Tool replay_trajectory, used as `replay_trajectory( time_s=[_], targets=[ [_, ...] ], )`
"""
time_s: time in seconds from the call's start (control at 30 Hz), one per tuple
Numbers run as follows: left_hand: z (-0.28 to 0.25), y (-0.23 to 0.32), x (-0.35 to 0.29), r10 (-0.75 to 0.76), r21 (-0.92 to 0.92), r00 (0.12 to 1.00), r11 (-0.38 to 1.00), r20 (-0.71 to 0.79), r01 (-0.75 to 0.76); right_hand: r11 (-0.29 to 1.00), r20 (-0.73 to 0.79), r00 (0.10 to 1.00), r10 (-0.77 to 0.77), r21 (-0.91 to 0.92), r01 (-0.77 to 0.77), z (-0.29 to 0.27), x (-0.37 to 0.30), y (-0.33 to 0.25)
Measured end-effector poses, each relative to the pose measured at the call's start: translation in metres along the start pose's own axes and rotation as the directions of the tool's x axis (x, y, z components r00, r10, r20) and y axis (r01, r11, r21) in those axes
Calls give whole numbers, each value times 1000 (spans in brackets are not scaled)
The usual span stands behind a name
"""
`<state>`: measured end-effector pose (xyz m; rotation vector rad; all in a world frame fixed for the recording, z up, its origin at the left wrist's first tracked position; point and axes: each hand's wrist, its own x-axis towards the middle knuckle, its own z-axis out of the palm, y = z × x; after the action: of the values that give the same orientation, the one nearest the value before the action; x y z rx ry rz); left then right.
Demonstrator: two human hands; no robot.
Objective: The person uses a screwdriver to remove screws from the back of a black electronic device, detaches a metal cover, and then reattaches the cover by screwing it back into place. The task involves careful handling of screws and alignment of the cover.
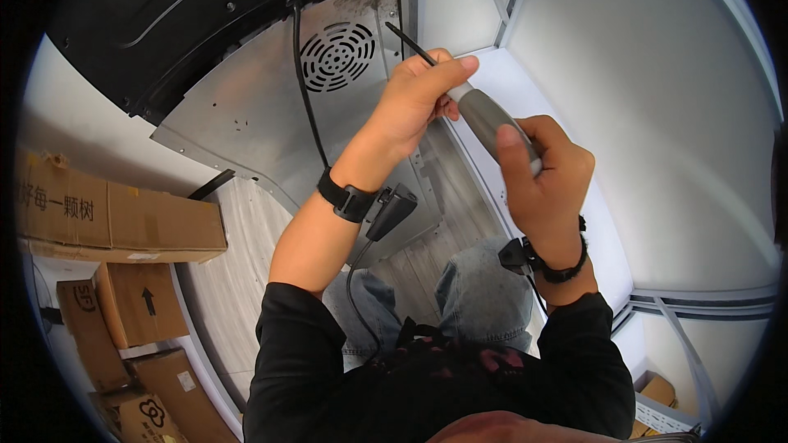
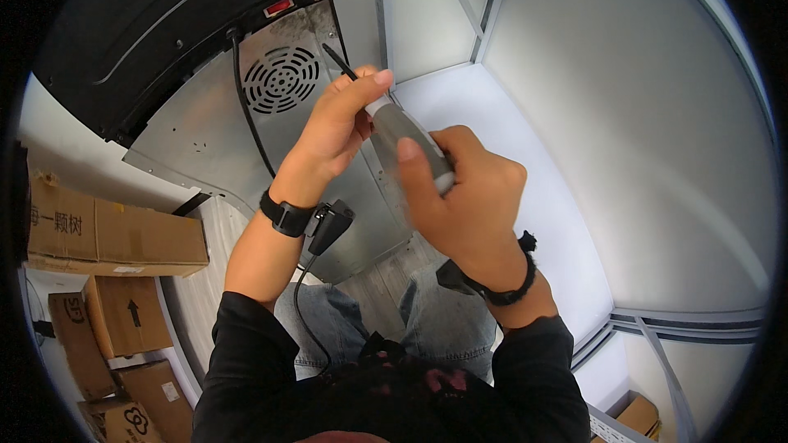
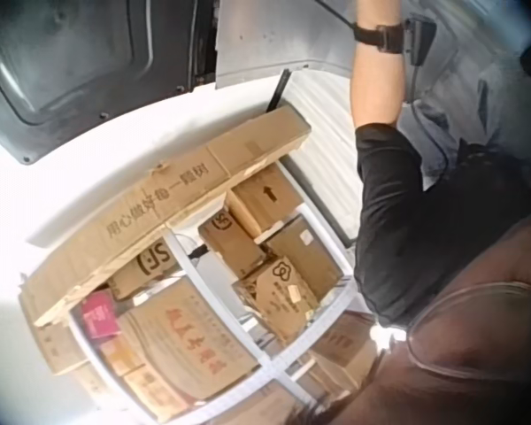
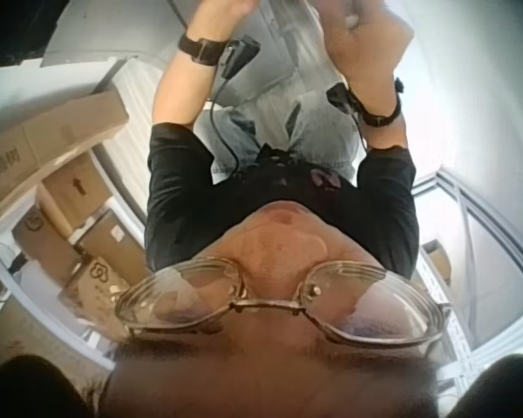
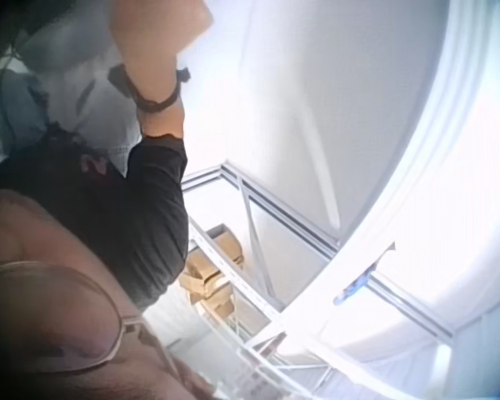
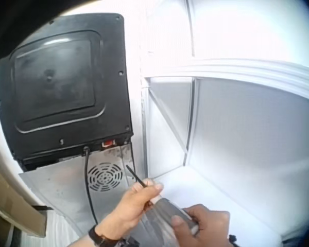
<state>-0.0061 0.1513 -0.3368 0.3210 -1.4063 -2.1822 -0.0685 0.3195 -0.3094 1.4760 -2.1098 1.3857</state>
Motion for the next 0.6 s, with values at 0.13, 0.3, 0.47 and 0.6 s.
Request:
replay_trajectory(
  time_s=[0.13, 0.3, 0.47, 0.6],
  targets=[
    [14, 4, 1, -28, 152, 999, 988, 45, 21, 987, 27, 996, 82, 135, -85, -15, -4, 9],
    [38, -41, 22, -25, 301, 990, 954, 136, -17, 958, 145, 964, 224, 150, -245, -25, -14, 66],
    [42, -139, 55, -204, 404, 936, 912, 288, 74, 840, 341, 829, 444, 164, -517, -28, -41, 170],
    [7, -259, 69, -173, 660, 939, 748, 297, -71, 683, 295, 691, 660, 149, -715, -23, -98, 258]
  ],
)
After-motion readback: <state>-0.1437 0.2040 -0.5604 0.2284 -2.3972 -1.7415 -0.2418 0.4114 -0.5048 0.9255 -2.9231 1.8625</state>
